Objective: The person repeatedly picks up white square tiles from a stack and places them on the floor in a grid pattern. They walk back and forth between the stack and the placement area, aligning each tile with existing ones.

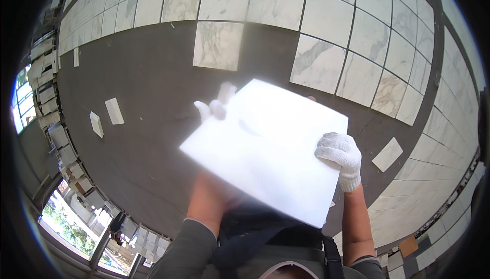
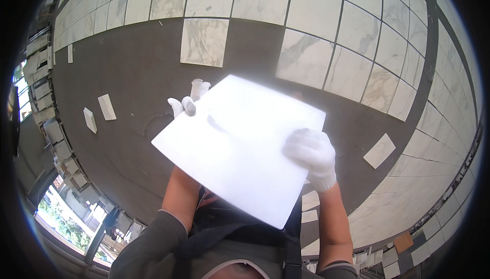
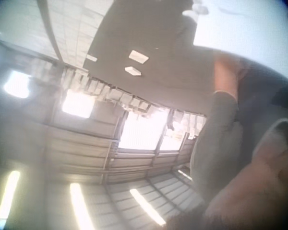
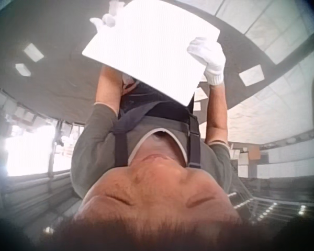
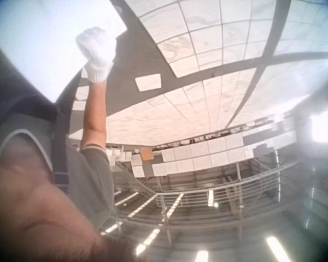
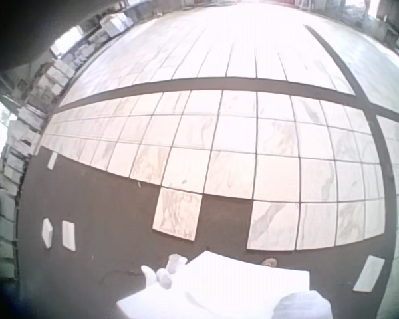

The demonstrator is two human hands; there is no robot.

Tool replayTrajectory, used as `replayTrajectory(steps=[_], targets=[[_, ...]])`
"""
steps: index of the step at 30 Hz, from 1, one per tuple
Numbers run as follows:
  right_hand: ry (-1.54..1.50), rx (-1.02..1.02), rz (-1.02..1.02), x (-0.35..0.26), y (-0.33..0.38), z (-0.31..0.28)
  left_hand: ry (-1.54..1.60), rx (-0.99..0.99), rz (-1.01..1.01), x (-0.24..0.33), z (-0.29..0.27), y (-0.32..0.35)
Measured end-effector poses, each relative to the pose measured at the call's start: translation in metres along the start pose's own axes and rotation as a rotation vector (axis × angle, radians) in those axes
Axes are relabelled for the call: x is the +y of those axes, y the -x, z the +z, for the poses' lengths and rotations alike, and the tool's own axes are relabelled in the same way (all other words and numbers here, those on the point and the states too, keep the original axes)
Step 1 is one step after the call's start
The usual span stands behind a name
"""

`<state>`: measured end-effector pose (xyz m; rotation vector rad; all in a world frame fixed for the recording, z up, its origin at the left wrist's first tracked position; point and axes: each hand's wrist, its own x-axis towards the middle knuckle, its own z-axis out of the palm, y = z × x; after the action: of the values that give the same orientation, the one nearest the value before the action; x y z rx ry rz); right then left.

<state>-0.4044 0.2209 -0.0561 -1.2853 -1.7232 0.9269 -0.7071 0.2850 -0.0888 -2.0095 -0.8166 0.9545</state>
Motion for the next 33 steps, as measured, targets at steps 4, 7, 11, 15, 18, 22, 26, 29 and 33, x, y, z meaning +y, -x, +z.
replayTrajectory(steps=[4,7,11,15,18,22,26,29,33], targets=[[0.087,0.067,-0.133,-0.008,-0.009,-0.016,1.115,0.097,-0.307,-0.026,-0.038,-0.014],[0.098,0.097,-0.151,-0.007,-0.012,-0.026,1.319,0.087,-0.348,-0.038,-0.057,-0.026],[0.187,0.132,-0.136,-0.001,-0.002,-0.040,1.362,0.013,-0.318,-0.045,-0.069,-0.040],[0.163,0.072,-0.007,0.007,0.017,-0.053,1.811,-0.022,-0.509,-0.020,-0.066,-0.053],[0.044,0.110,0.016,0.024,0.026,-0.052,2.804,-0.088,-0.879,0.022,-0.047,-0.057],[-0.204,0.147,0.334,0.045,0.041,-0.033,3.315,-0.386,-0.884,0.087,0.013,-0.069],[-0.400,0.334,0.998,0.077,0.050,0.016,2.841,-0.918,-1.469,0.145,0.045,-0.076],[-0.362,0.453,1.095,0.136,0.045,0.066,2.888,-0.982,-1.271,0.180,0.079,-0.090],[-0.323,0.581,1.119,0.246,0.039,0.153,2.523,-0.875,-0.691,0.239,0.174,-0.126]])
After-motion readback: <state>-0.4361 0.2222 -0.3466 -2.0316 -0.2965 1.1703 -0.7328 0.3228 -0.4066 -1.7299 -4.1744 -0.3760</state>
